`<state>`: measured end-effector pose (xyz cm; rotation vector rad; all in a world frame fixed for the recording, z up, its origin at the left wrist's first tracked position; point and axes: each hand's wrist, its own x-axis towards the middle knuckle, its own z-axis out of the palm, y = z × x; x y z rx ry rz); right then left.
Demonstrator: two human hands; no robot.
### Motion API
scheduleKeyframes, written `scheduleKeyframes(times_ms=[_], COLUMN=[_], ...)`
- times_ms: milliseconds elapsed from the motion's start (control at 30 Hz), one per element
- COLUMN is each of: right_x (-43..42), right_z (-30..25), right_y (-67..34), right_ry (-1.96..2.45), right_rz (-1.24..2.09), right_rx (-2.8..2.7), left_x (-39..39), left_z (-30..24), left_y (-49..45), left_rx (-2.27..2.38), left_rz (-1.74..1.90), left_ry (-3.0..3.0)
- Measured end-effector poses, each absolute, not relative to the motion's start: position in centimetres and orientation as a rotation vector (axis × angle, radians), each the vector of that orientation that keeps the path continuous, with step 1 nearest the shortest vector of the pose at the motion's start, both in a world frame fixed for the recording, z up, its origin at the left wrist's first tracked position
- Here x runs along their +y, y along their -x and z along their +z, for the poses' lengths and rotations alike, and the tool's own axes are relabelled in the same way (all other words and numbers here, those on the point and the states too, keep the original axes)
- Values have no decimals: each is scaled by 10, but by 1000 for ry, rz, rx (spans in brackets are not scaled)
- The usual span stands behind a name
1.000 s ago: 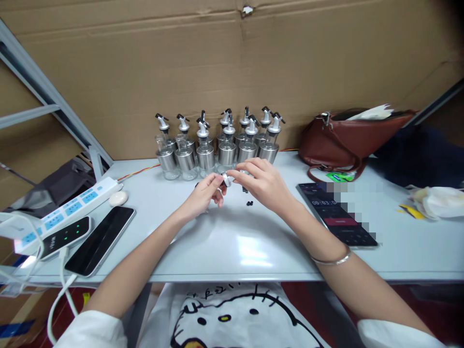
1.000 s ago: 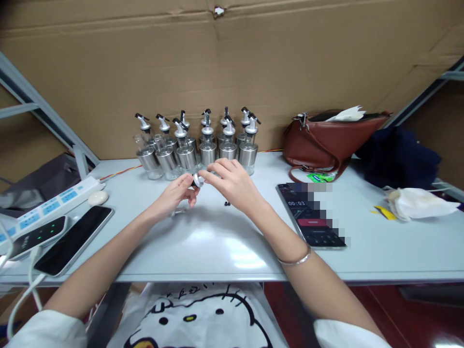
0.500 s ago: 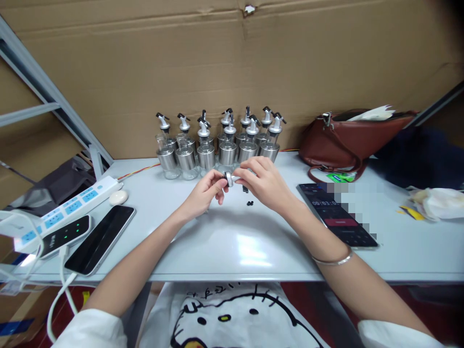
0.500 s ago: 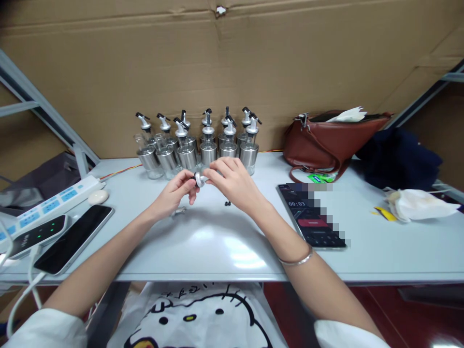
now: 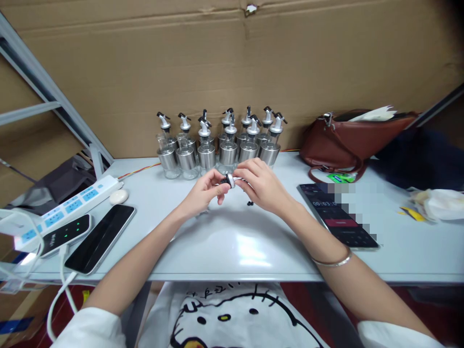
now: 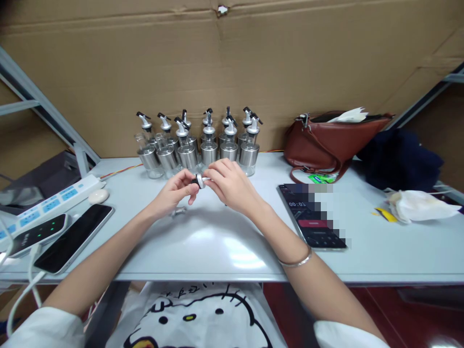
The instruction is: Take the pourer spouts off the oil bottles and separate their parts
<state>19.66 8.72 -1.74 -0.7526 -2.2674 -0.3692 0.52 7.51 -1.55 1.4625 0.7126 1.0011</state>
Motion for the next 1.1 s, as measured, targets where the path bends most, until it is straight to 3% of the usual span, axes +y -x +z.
scheduleKeyframes(times_ms=[467, 733, 1100], right_x=[81, 79, 87], right_z=[-10, -9, -10], right_y=[-198, -196, -201], right_ry=[945, 1037, 1019], right_rz=[401, 700, 1705], right_rx=[-2227, -2089, -1702], left_x=[74, 67, 74], left_z=[-26, -24, -34], left_y=[-9, -5, -3], left_rx=[742, 958, 801], left_rz=[1041, 1069, 1027], left_ry=[-1594, -2065, -2705])
